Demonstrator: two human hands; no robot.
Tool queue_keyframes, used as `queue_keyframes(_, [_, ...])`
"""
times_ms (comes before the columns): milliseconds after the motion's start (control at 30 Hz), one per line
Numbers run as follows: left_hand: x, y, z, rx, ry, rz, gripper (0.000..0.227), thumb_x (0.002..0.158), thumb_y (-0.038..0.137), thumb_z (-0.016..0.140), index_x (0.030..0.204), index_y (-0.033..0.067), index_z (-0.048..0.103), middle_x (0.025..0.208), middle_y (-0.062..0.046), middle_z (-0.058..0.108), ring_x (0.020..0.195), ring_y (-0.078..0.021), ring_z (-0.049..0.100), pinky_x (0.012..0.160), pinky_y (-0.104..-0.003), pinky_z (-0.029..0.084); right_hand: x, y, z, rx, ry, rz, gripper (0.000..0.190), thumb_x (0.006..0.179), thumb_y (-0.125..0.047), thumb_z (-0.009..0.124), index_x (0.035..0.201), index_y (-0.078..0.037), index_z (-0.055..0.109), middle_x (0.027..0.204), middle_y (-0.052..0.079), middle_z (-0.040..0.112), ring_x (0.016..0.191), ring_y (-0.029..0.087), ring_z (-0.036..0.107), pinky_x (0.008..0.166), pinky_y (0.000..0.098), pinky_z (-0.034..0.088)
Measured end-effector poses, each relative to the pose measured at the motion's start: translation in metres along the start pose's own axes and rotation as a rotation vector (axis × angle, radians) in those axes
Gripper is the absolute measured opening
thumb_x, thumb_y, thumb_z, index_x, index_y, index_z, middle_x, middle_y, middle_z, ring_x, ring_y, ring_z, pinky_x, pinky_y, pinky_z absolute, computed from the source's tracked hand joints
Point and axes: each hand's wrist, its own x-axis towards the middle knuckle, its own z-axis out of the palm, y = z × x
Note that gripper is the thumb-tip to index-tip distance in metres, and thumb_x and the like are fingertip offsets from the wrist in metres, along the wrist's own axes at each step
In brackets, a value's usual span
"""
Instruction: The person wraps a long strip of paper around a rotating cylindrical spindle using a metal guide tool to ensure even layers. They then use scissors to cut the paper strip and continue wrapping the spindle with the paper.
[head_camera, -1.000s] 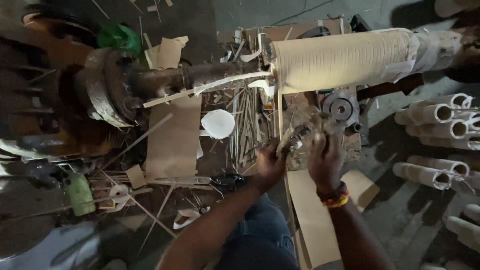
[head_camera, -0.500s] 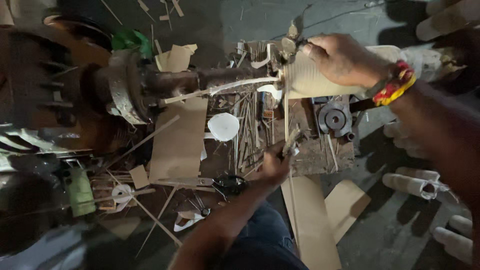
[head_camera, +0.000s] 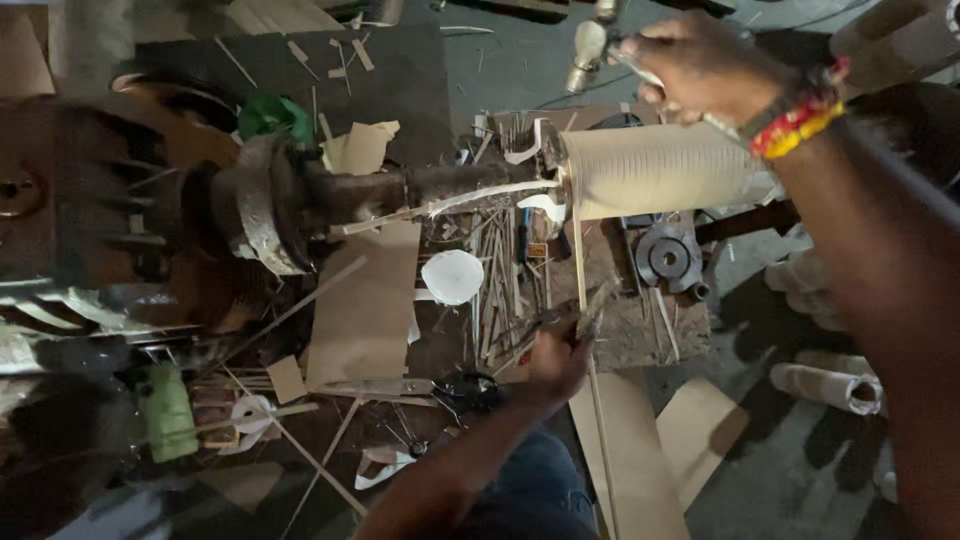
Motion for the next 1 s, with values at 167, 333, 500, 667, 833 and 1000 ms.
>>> queue_keyframes(167, [-0.005,-0.002,0.005,0.006,-0.01,-0.092,0.029,0.103,0.025,0.066,0.089,0.0004,0.066,0.063,-0.005,0.051,0.059,-0.014,0.044,0.054,-0.037,0.038,0.017,-0.007,0.014,-0.279,-0.192,0.186,0.041,0.107,-0.042,0.045,0.127,-0.011,0.064,0.067,0.003,0.049,0.047,0.01,0.039,0.04,0.0271,0.038])
queue_keyframes(333, [-0.003,-0.004,0.003,0.065,0.003,-0.172,0.026,0.098,0.029,0.067,0.101,0.004,0.07,0.068,-0.009,0.061,0.059,-0.0147,0.051,0.056,-0.037,0.042,0.02,0.005,0.01,-0.064,-0.14,0.211,0.041,0.109,-0.039,0.044,0.129,-0.008,0.062,0.068,0.003,0.052,0.046,0.009,0.036,0.038,0.0256,0.034])
queue_keyframes(500, [-0.003,0.0,-0.002,0.245,-0.049,-0.051,0.025,0.099,0.029,0.067,0.103,0.0052,0.073,0.074,-0.013,0.066,0.062,-0.0181,0.057,0.058,-0.039,0.046,0.003,0.043,0.015,-0.457,-0.058,-0.272,0.034,0.113,-0.035,0.045,0.116,-0.008,0.064,0.064,0.002,0.049,0.047,0.011,0.04,0.04,0.028,0.035])
queue_keyframes(667, [0.002,0.011,-0.011,0.178,-0.061,-0.157,0.022,0.092,0.023,0.067,0.102,0.0036,0.07,0.069,-0.014,0.066,0.057,-0.0286,0.061,0.055,-0.044,0.048,-0.072,0.087,0.069,-0.011,0.37,-0.372,0.033,0.115,-0.031,0.047,0.111,-0.003,0.063,0.069,-0.004,0.052,0.055,0.005,0.046,0.049,0.0264,0.038])
queue_keyframes(833, [0.001,0.009,-0.019,0.243,-0.082,-0.067,0.023,0.092,0.022,0.067,0.1,0.0005,0.065,0.072,-0.018,0.065,0.06,-0.0315,0.063,0.058,-0.045,0.048,-0.148,0.166,0.191,0.165,0.916,-0.256,0.024,0.117,-0.019,0.062,0.111,0.004,0.057,0.092,0.005,0.055,0.084,0.013,0.05,0.078,0.0316,0.048])
queue_keyframes(1000, [0.004,0.008,-0.024,0.262,-0.117,-0.142,0.023,0.093,0.024,0.066,0.099,0.0028,0.069,0.074,-0.015,0.069,0.062,-0.029,0.066,0.058,-0.044,0.05,-0.177,0.268,0.292,0.177,0.786,0.231,0.019,0.099,-0.011,0.062,0.114,0.001,0.062,0.084,0.017,0.062,0.072,0.024,0.058,0.067,0.0394,0.048])
